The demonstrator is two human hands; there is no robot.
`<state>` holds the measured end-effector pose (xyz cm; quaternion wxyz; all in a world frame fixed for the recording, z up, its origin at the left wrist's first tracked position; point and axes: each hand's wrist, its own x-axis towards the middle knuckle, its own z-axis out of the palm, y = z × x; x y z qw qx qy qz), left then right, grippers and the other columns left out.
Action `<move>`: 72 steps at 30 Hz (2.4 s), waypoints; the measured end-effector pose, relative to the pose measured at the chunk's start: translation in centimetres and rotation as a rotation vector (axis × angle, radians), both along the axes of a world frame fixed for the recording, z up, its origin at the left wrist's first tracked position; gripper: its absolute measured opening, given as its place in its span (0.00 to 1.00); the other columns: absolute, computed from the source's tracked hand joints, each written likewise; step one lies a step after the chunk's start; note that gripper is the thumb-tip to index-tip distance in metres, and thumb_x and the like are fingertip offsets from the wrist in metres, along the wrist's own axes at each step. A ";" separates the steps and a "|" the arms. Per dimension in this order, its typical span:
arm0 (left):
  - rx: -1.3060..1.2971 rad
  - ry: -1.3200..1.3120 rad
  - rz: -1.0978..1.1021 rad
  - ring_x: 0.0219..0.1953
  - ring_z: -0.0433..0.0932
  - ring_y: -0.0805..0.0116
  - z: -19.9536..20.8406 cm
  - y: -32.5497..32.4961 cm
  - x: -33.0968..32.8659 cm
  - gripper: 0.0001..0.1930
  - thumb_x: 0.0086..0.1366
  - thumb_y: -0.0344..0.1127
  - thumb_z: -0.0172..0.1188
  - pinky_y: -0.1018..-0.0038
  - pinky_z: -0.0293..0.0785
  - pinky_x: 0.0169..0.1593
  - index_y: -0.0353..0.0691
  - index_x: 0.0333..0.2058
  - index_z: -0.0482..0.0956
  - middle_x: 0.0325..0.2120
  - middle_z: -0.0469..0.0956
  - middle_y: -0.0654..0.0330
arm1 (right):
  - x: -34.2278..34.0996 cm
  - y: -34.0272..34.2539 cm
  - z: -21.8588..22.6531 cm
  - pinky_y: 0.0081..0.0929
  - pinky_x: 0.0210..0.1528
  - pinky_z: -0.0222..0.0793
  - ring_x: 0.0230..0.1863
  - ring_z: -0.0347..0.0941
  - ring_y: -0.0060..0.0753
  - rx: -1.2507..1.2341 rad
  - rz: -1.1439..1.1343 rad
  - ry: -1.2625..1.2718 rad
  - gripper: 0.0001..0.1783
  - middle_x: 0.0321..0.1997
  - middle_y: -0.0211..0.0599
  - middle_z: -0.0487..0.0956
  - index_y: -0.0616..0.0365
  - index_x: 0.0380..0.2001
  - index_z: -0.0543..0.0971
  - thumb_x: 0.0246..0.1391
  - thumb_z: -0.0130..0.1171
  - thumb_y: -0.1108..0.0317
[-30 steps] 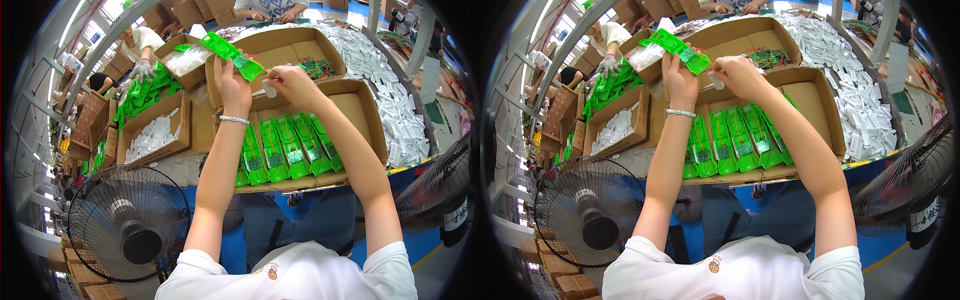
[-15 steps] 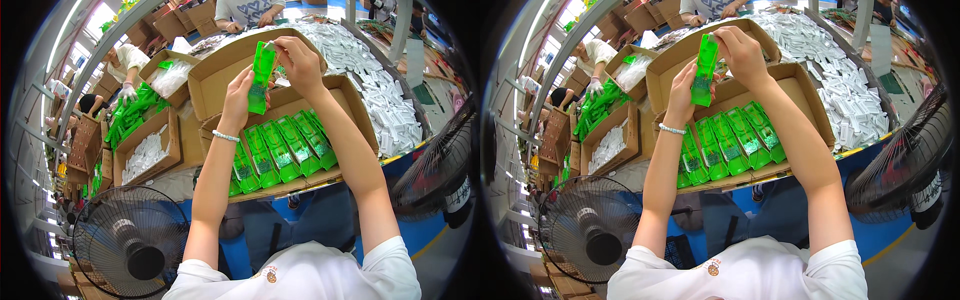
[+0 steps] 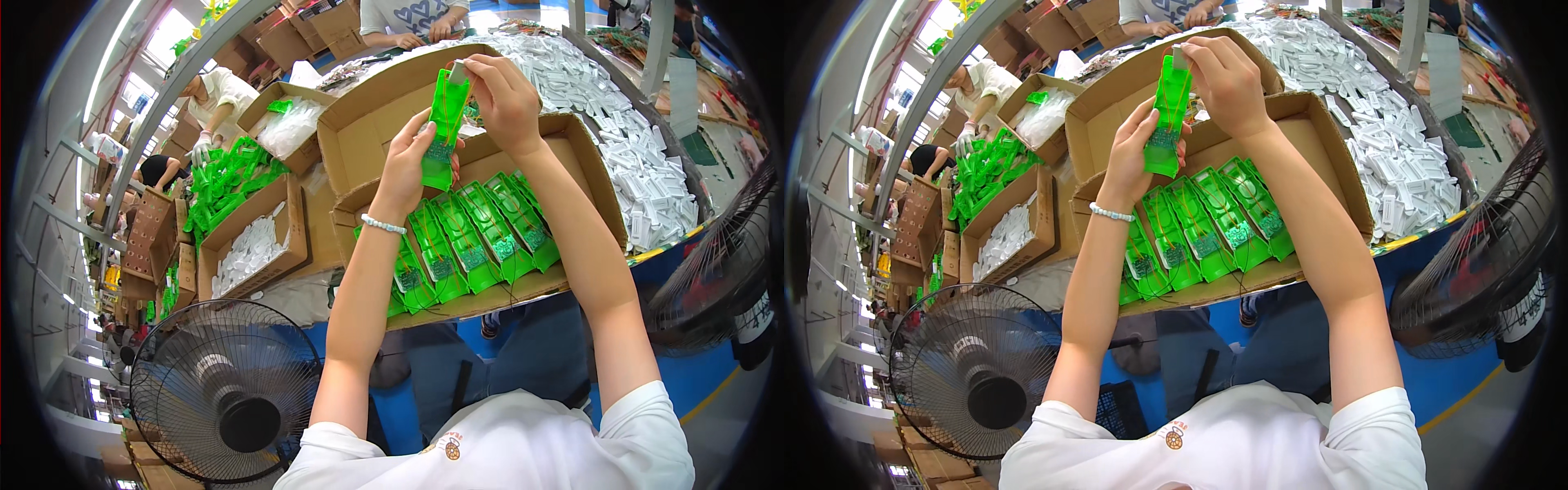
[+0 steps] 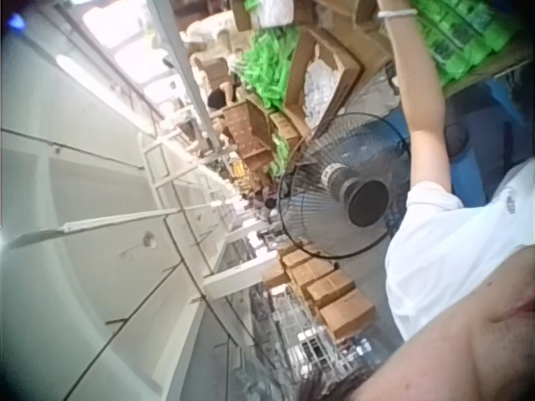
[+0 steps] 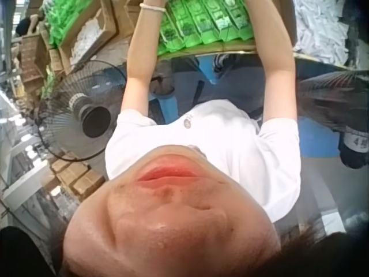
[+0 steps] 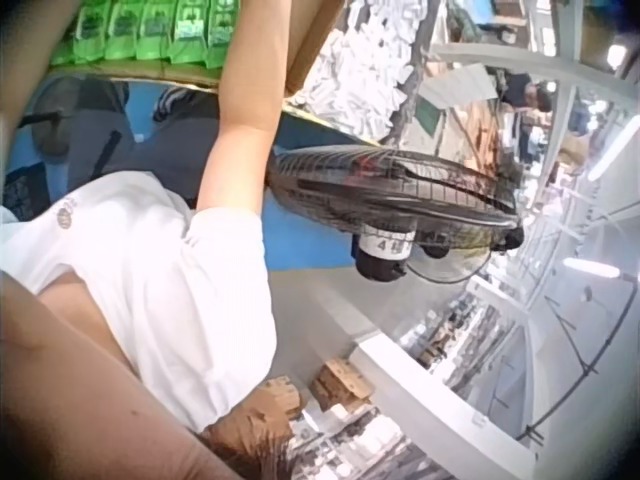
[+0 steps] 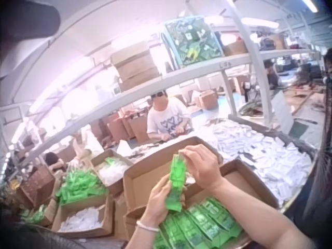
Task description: The person assembles green plastic electronic components by hand, inserting internal pieces into housings.
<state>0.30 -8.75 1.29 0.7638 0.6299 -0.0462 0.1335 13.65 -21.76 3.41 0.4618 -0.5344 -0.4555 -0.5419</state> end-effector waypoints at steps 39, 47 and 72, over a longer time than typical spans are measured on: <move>-0.159 -0.095 -0.184 0.21 0.78 0.60 0.3 0.3 0.3 0.21 0.73 0.39 0.43 0.69 0.77 0.21 0.33 0.59 0.64 0.32 0.77 0.45 | 1.7 2.3 -3.2 0.19 0.34 0.70 0.34 0.75 0.16 -0.127 0.568 0.735 0.07 0.32 0.30 0.81 0.67 0.37 0.78 0.56 0.58 0.76; -0.049 -0.177 0.085 0.20 0.78 0.58 -0.5 1.3 1.5 0.17 0.73 0.38 0.41 0.68 0.77 0.21 0.36 0.55 0.61 0.33 0.77 0.41 | 1.1 2.8 -2.6 0.25 0.48 0.74 0.43 0.78 0.26 -0.284 1.144 0.940 0.24 0.45 0.38 0.81 0.68 0.54 0.73 0.53 0.60 0.74; -0.265 -0.294 0.103 0.38 0.79 0.59 -0.7 0.6 2.3 0.21 0.75 0.42 0.40 0.60 0.81 0.38 0.47 0.63 0.58 0.42 0.75 0.52 | -0.1 2.8 -1.9 0.24 0.46 0.74 0.46 0.77 0.29 -0.211 1.129 1.125 0.23 0.47 0.45 0.80 0.66 0.54 0.72 0.57 0.60 0.67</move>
